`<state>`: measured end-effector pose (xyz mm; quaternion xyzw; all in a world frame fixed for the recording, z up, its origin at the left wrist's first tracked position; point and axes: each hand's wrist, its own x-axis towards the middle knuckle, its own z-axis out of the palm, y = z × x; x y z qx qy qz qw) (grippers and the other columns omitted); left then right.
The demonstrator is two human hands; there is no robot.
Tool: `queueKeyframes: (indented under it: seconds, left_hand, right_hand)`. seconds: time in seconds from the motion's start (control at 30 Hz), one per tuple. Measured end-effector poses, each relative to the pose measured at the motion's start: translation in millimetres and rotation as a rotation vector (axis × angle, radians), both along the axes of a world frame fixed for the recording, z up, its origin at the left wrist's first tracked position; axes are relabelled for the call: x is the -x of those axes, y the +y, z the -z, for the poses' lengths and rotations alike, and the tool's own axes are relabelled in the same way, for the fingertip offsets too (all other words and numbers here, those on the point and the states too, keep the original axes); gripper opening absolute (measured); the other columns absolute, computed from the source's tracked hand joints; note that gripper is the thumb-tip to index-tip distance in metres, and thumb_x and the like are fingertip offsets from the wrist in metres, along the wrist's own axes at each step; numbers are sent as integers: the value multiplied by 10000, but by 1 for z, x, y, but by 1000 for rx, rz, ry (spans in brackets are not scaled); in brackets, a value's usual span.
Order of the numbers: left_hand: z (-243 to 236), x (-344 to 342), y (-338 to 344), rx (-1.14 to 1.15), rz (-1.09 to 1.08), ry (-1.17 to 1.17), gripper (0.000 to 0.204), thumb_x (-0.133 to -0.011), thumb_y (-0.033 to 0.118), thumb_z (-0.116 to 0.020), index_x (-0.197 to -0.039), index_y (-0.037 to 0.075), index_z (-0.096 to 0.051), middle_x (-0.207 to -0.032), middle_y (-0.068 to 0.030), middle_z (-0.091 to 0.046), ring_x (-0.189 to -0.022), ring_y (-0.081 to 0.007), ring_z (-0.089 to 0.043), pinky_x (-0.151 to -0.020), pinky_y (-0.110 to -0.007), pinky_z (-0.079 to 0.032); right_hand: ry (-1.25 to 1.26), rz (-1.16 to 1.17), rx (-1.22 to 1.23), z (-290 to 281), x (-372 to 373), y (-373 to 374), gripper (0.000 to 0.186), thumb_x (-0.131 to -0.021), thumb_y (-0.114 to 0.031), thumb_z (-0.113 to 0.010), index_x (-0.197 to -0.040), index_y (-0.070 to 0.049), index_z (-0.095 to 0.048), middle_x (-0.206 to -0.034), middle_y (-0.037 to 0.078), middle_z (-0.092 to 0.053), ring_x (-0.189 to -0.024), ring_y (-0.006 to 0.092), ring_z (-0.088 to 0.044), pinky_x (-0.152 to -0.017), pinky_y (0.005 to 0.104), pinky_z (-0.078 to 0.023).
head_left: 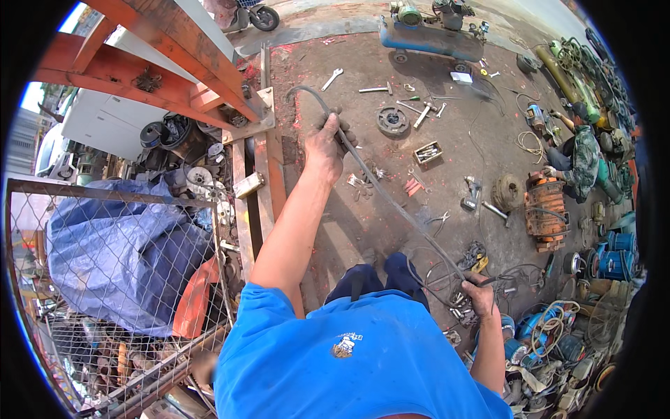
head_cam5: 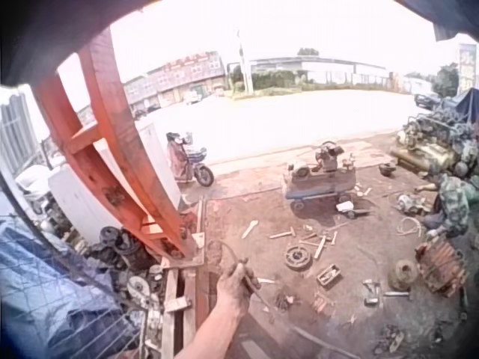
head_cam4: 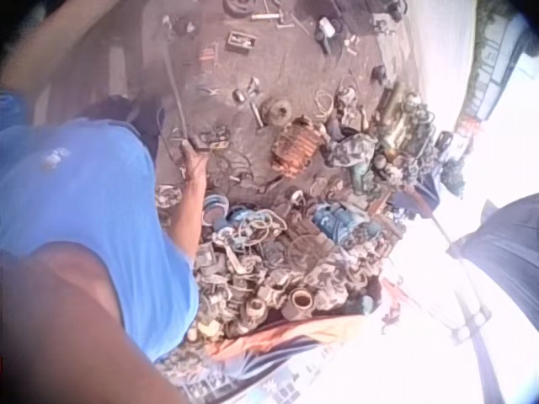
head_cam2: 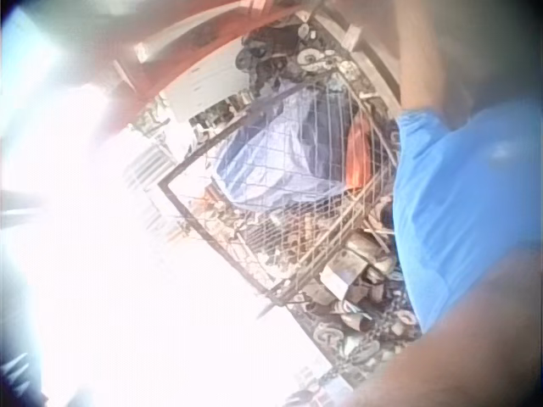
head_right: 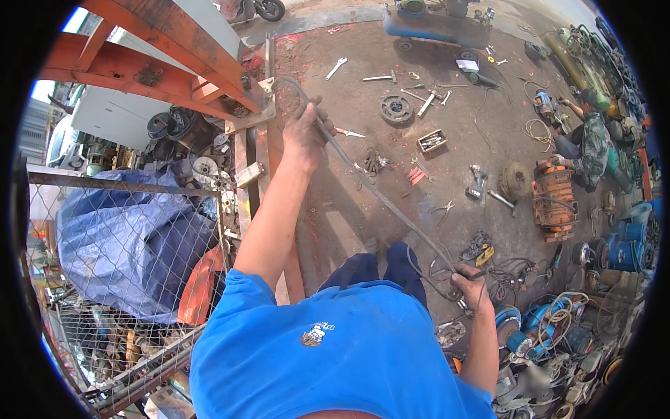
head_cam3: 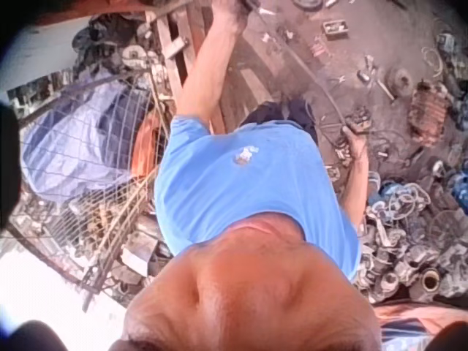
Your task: The person strips the ends of a black cable and connects them to terminals on a small electrical component using a screwdriver. They tighten the connections and then wrap the cable around a nearby fan blade.
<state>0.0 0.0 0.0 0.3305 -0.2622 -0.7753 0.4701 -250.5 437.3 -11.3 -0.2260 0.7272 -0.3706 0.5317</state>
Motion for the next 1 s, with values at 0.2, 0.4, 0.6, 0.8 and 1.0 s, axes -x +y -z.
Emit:
queueKeyframes:
  seconds: [0.2,0.4,0.6,0.8,1.0]
  left_hand:
    - [-81,-5,8,170,-213,11,282,-1044,207,-524,-1256,24,-548,-851,-58,-614,-686,-175,-620,-623,-341,-538]
    - [-125,36,20,426,-187,-28,419,-1023,258,-569,-1314,-37,-509,-786,-59,-588,-680,-187,-625,-622,-329,-525]
    - [-143,101,38,794,-14,-290,526,-1018,277,-591,-1355,-108,-468,-777,-80,-591,-705,-206,-646,-638,-346,-546]
    - [-140,158,34,886,45,-365,443,-1028,194,-534,-1350,-106,-483,-777,-81,-599,-716,-200,-638,-693,-361,-549]
    - [-137,205,1,847,80,-348,543,-985,288,-540,-1347,-114,-489,-747,-114,-614,-709,-233,-657,-730,-382,-568]
  right_hand:
    - [-119,42,16,60,54,-14,158,-857,-116,-690,-963,-5,-652,-787,-5,-579,-693,101,-510,-625,270,-415]
    - [159,-79,-37,60,129,-35,224,-890,-96,-619,-1063,15,-708,-711,-38,-554,-638,83,-487,-582,262,-382]
    - [210,2,36,81,209,-46,217,-915,-80,-610,-1082,8,-718,-708,-46,-540,-623,74,-461,-562,246,-355]
    - [357,7,36,61,268,-68,189,-889,-131,-657,-1005,0,-730,-691,8,-576,-647,126,-508,-608,327,-433]
    - [408,90,102,45,319,-95,197,-893,-129,-648,-1034,-2,-703,-740,9,-605,-683,125,-515,-644,319,-446]
